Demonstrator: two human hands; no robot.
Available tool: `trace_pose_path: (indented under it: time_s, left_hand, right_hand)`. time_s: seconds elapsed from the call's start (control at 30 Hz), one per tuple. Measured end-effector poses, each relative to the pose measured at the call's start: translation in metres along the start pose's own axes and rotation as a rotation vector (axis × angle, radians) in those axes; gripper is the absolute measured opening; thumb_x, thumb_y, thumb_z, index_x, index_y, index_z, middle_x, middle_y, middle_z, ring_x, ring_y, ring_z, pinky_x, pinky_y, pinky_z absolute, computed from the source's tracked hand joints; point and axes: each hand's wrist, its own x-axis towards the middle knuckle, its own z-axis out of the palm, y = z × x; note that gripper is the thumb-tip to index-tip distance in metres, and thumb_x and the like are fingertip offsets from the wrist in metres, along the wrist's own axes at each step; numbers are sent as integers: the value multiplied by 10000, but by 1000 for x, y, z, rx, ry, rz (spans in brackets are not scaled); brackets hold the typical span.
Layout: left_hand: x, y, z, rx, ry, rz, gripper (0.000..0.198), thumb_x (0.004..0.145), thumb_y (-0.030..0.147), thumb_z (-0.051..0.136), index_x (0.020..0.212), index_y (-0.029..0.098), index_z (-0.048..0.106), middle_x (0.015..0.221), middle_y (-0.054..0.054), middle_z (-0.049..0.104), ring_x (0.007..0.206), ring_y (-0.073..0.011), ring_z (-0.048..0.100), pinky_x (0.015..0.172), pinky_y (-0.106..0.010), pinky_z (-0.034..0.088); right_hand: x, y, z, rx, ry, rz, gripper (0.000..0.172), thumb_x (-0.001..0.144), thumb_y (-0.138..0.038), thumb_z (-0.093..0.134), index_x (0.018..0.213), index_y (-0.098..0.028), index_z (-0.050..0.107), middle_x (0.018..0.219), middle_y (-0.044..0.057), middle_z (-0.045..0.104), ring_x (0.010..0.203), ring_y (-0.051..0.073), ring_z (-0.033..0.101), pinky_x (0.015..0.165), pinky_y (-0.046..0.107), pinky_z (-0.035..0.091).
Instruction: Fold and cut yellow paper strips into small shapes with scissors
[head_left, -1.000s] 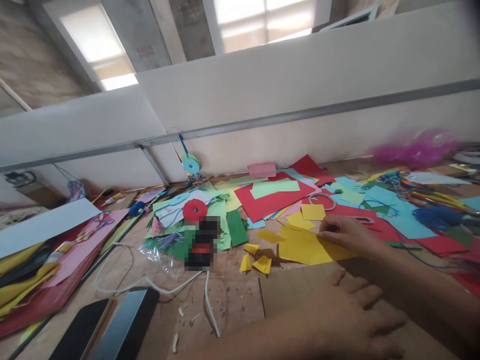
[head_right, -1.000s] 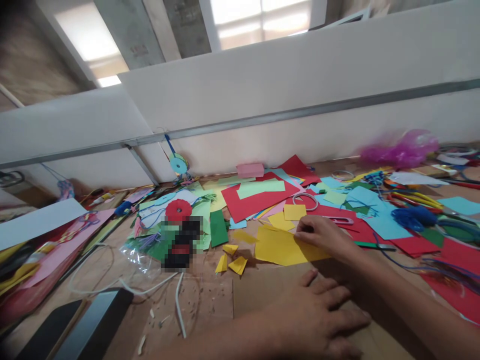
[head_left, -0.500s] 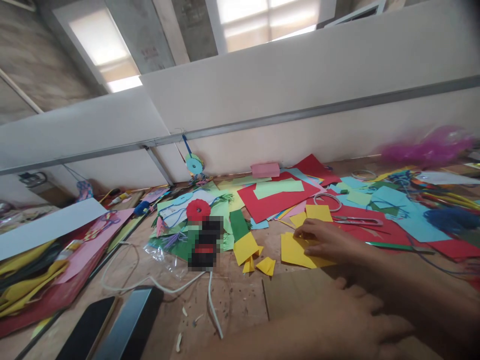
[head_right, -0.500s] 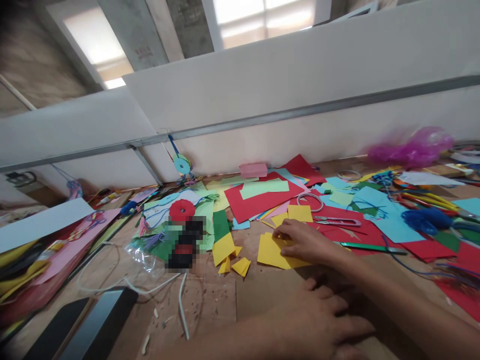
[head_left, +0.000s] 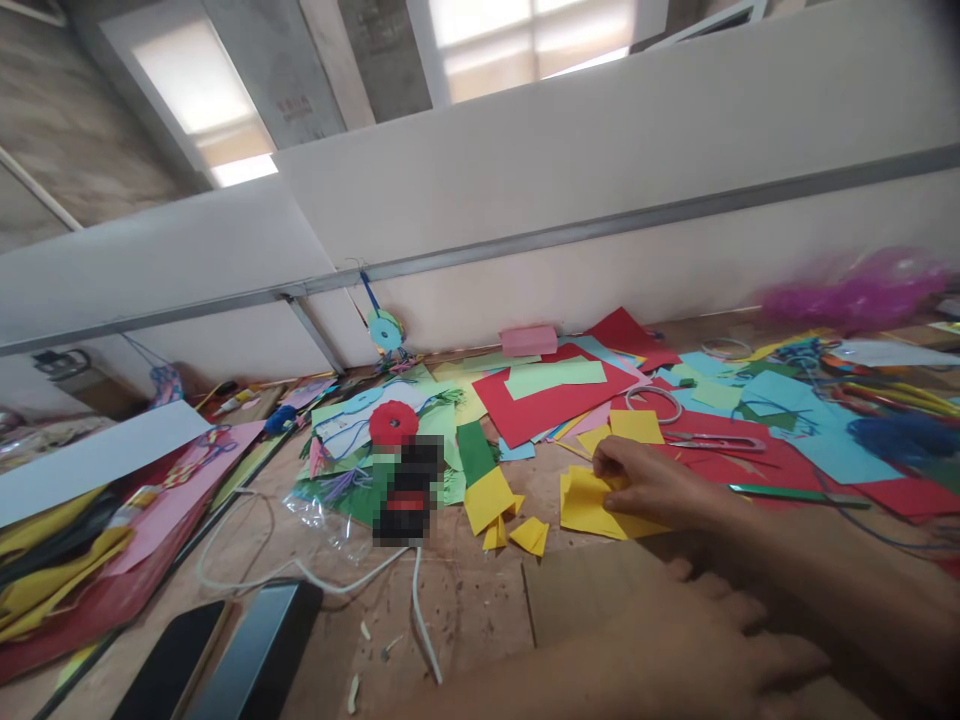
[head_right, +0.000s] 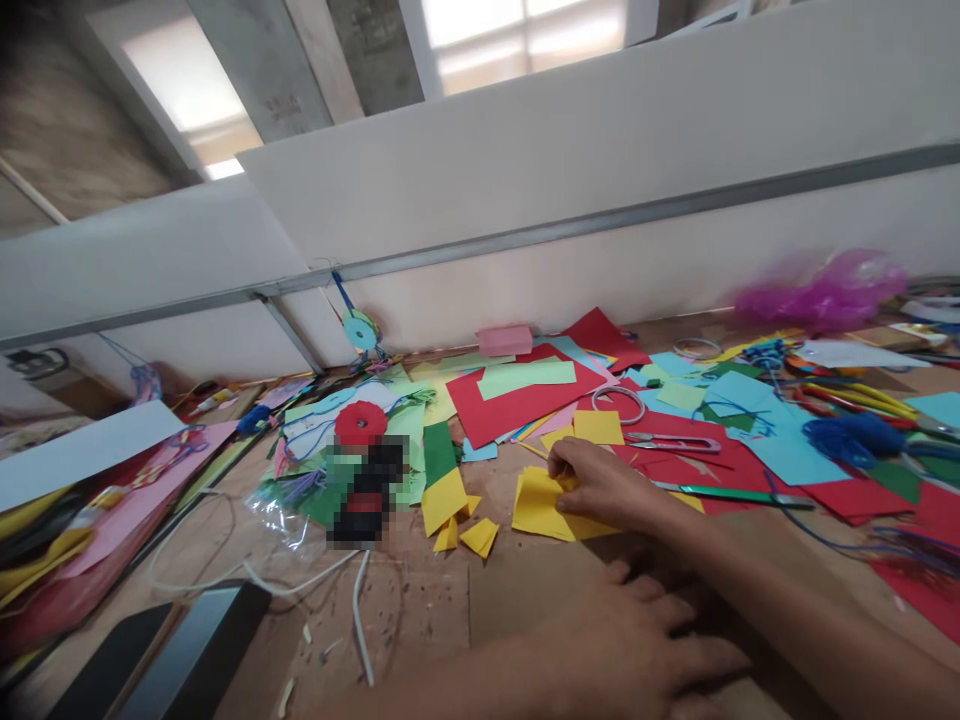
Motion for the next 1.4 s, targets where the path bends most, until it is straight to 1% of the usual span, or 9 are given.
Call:
trace_pose_path:
  time_s: [0.3, 0.43, 0.6, 0.67, 0.8, 0.97, 1.17, 1.27, 1.4]
  left_hand:
    - [2, 0, 2, -283, 43, -76, 454, 903, 488, 501, 1315, 307, 564, 1330, -70, 600, 1224, -303, 512, 1031, -450, 315]
    - [6, 1, -9, -547, 130, -168, 414, 862, 381, 583, 1273, 332, 596, 1185, -57, 678, 1099, -288, 592, 1006, -422, 346]
    - [11, -9, -28, -858, 586, -675, 184, 849, 262, 571, 1015, 227, 642, 1043, -70, 660, 996, -228, 586, 878, -323, 421]
    - [13, -19, -32, -898, 778, -878, 157, 829, 294, 603, 954, 204, 575, 999, -71, 618, 951, -212, 565, 846, -311, 422]
    - [16, -42, -35, -1014, 838, -952, 328, 752, 384, 705, 953, 203, 519, 895, -54, 596, 865, -199, 566, 782, -302, 433]
    - [22, -54, -44, -1327, 821, -809, 451, 719, 549, 709, 954, 173, 628, 910, -87, 678, 835, -213, 615, 762, -315, 452]
    - [19, -57, -54, -1372, 778, -857, 539, 592, 632, 746, 751, 122, 678, 602, -43, 622, 501, -125, 488, 513, -251, 357]
    - [13, -61, -53, -1295, 787, -886, 528, 584, 645, 737, 666, 130, 654, 544, -18, 571, 448, -95, 418, 464, -240, 308]
    - [9, -68, -48, -1260, 805, -903, 512, 614, 641, 721, 665, 137, 642, 562, -12, 569, 450, -88, 411, 461, -237, 298]
  right_hand:
    - [-5, 4, -3, 120, 47, -26, 132, 603, -123, 594, 674, -215, 532, 716, -18, 580, 689, 170, 522, 586, 253, 339]
    - [-2, 3, -16, 260, 151, -34, 81, 732, -221, 595, 729, -225, 514, 711, -29, 564, 678, 158, 523, 578, 251, 372]
    - [-2, -13, -53, 803, 563, -53, 296, 724, -432, 743, 777, -243, 521, 726, -46, 555, 655, 145, 524, 592, 259, 415]
    - [-5, -20, -64, 931, 600, -38, 298, 702, -427, 773, 778, -242, 552, 726, -46, 583, 646, 143, 542, 587, 257, 425]
    - [-11, -27, -70, 1013, 549, -13, 271, 694, -415, 795, 747, -224, 610, 685, -46, 603, 607, 131, 542, 561, 245, 417]
    - [-17, -37, -62, 912, 439, -62, 258, 771, -458, 728, 735, -206, 682, 700, -20, 630, 626, 138, 547, 560, 245, 414]
    - [-29, -39, -69, 827, 426, -46, 369, 837, -549, 605, 775, -199, 702, 737, 20, 653, 677, 182, 583, 611, 287, 462]
    - [-42, -13, -79, 610, 514, 7, 394, 871, -568, 534, 895, -221, 719, 845, 46, 701, 778, 220, 621, 663, 310, 483]
    - [-70, 47, -87, 88, 456, 156, 335, 855, -516, 548, 956, -249, 724, 925, 65, 733, 827, 284, 653, 700, 375, 480]
